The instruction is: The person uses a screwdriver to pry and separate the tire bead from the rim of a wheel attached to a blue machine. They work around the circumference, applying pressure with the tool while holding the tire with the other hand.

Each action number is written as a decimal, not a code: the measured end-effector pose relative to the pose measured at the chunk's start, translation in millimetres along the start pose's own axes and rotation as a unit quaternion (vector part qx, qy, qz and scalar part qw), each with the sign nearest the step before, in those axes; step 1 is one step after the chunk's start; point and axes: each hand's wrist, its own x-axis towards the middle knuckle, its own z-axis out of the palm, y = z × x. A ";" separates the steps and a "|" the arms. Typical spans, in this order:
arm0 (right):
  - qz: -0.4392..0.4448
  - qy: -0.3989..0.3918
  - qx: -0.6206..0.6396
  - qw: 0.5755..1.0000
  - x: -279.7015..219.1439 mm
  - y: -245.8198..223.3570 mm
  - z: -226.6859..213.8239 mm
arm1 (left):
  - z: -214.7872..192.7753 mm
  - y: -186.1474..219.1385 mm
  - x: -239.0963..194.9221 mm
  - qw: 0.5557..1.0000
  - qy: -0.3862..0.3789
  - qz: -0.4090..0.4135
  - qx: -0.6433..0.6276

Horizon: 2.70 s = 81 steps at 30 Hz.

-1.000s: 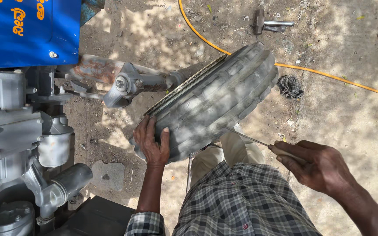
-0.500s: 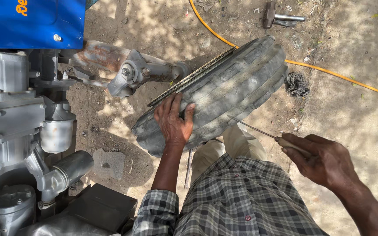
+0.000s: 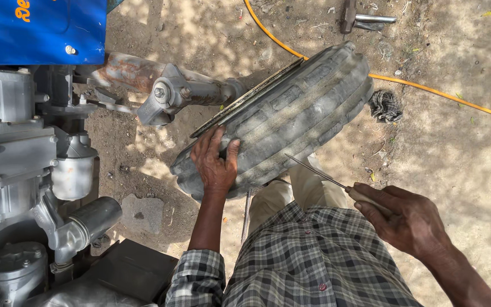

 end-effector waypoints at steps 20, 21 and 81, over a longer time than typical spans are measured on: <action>-0.132 0.093 -0.035 0.986 4.2 28.9 -3.5 | -8.6 -74.3 -23.7 0.999 0.019 0.008 -0.030; -0.210 0.121 -0.041 0.969 2.7 23.7 -0.2 | -9.1 -80.6 -27.7 0.999 0.016 0.001 -0.032; -0.130 0.033 0.023 0.991 25.1 -3.5 -16.6 | -11.2 -57.3 -14.4 0.998 0.015 -0.031 -0.055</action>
